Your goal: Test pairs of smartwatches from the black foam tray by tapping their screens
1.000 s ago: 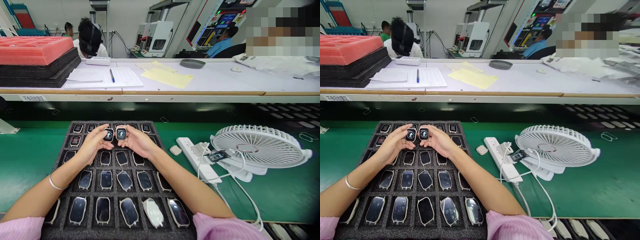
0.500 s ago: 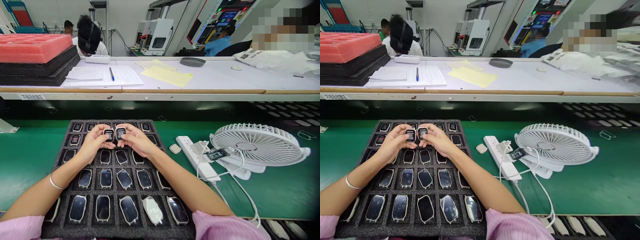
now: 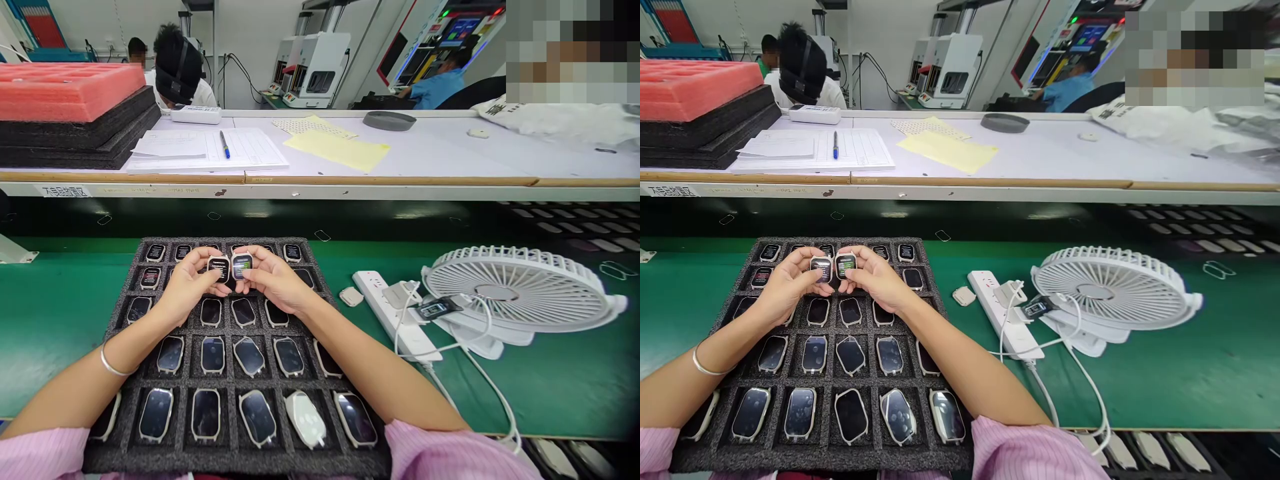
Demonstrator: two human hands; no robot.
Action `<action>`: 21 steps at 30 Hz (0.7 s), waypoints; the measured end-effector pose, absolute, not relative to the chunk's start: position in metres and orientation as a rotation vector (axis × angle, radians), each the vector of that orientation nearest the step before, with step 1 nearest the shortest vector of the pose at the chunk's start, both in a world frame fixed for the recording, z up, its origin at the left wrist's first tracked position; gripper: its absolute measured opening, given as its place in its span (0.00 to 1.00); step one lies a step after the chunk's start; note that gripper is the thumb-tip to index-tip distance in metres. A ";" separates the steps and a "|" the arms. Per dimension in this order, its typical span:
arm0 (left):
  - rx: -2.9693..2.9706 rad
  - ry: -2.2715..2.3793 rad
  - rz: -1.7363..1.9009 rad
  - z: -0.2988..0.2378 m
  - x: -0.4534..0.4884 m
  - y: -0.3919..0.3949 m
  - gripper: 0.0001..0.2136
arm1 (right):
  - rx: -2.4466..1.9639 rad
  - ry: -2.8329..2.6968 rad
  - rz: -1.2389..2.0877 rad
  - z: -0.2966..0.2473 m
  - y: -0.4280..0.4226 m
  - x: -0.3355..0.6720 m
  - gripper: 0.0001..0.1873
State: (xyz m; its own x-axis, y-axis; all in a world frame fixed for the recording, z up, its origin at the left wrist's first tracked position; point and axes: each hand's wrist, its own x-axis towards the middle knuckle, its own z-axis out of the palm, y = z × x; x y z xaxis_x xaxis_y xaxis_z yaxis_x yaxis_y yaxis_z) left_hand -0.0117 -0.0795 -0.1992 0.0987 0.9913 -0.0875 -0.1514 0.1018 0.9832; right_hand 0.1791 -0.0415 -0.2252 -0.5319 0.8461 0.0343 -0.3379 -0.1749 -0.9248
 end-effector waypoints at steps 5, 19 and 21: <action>1.057 1.061 1.149 -0.199 -0.011 -0.080 0.17 | -0.645 -1.267 1.808 -0.224 -0.042 0.179 0.19; 1.003 1.058 1.140 -0.198 -0.011 -0.079 0.15 | -0.736 -1.172 1.797 -0.225 -0.041 0.177 0.17; 0.974 1.049 1.132 -0.197 -0.011 -0.079 0.14 | -0.729 -1.129 1.829 -0.224 -0.041 0.177 0.16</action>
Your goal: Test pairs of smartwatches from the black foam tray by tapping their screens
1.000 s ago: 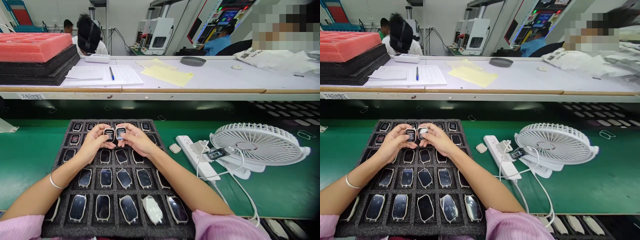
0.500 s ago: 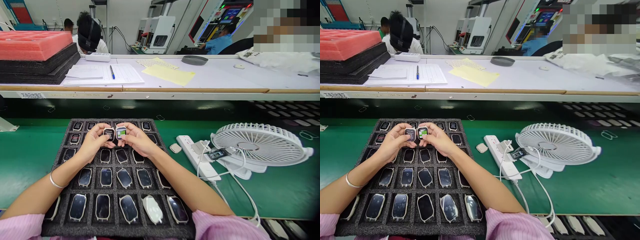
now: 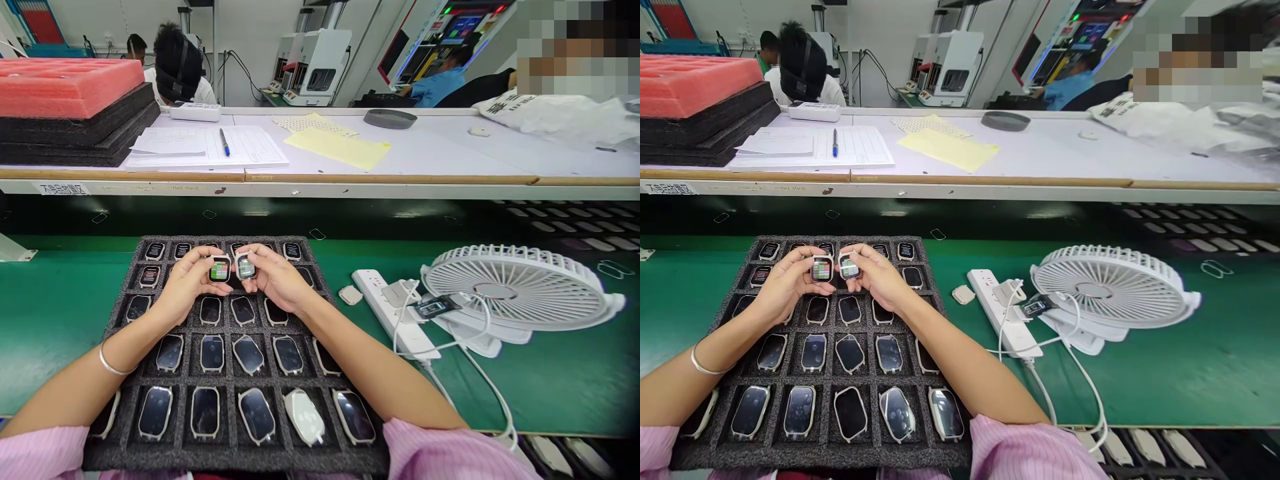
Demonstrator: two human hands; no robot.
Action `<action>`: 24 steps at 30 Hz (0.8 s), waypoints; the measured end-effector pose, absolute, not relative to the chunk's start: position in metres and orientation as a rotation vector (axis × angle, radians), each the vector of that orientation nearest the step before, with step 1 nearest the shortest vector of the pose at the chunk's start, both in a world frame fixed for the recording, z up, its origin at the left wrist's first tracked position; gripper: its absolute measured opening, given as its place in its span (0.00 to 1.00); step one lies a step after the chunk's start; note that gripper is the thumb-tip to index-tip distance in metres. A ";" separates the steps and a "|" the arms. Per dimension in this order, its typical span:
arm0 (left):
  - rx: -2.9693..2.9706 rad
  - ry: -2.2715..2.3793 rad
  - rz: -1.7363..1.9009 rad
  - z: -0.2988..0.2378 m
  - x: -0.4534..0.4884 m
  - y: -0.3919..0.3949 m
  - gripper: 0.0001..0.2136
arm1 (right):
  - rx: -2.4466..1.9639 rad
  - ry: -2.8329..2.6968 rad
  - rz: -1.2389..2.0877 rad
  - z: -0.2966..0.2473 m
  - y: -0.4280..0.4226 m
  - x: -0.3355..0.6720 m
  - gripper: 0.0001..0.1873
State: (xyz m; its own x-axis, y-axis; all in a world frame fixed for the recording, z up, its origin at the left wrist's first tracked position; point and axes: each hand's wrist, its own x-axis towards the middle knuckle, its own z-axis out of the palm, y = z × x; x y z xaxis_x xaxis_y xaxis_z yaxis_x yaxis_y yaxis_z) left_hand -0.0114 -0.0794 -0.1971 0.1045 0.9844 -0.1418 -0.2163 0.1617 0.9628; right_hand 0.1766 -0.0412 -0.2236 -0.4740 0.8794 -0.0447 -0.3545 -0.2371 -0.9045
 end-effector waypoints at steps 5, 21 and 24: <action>0.970 1.026 1.135 -0.195 -0.011 -0.080 0.15 | -0.731 -1.147 1.808 -0.222 -0.042 0.177 0.19; 0.997 1.032 1.145 -0.195 -0.010 -0.082 0.16 | -0.729 -1.229 1.757 -0.223 -0.044 0.177 0.19; 0.995 1.024 1.146 -0.196 -0.011 -0.081 0.15 | -0.724 -1.236 1.769 -0.223 -0.044 0.178 0.19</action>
